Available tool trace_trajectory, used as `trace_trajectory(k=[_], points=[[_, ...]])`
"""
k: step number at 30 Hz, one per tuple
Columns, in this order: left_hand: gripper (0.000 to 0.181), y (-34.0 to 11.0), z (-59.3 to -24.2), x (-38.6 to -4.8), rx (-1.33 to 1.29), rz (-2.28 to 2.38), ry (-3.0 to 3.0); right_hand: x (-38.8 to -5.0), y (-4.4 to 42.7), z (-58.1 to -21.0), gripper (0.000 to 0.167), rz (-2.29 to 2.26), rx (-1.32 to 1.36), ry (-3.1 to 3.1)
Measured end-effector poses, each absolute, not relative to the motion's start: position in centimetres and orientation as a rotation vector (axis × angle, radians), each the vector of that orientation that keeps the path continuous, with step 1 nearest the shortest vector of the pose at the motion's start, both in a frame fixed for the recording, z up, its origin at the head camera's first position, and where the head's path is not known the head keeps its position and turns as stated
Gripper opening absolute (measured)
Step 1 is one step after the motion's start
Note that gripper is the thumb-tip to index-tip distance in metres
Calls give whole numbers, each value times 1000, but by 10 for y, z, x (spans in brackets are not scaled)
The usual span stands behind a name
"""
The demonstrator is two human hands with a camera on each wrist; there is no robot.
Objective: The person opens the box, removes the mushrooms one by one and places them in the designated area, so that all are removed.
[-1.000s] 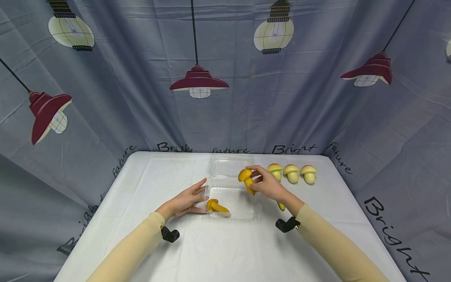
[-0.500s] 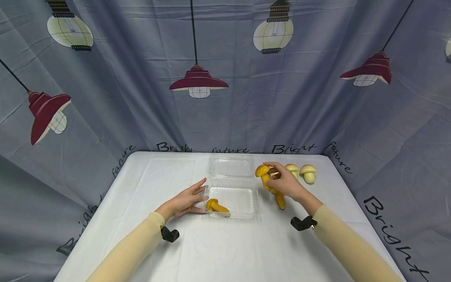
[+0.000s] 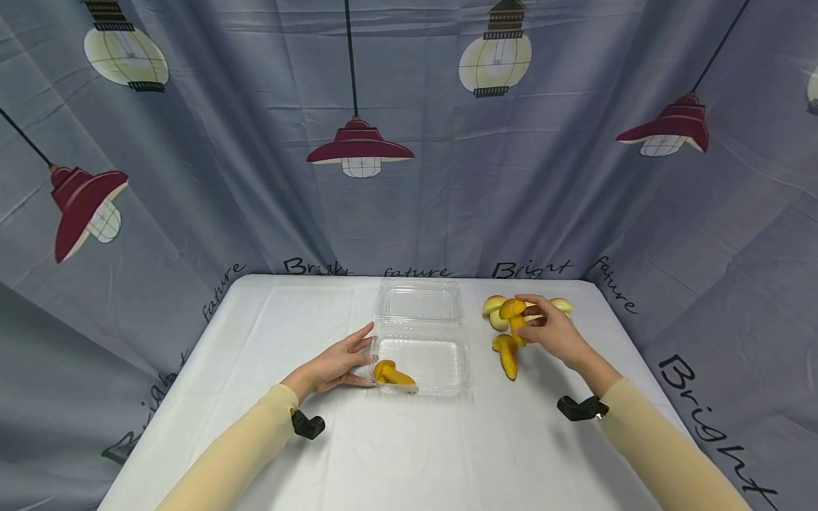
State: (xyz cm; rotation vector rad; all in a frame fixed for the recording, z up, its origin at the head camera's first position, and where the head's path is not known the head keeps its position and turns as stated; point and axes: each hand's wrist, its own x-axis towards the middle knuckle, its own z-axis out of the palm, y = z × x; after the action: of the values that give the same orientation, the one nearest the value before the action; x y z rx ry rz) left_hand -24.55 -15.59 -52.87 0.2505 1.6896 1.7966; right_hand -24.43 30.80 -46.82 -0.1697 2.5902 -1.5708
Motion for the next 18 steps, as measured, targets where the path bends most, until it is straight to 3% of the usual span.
trace_trajectory(k=[18], points=[[80, -156, -530, -246, 266, 1813, 1652, -230, 346, -484, 74, -1546, -39, 2628]])
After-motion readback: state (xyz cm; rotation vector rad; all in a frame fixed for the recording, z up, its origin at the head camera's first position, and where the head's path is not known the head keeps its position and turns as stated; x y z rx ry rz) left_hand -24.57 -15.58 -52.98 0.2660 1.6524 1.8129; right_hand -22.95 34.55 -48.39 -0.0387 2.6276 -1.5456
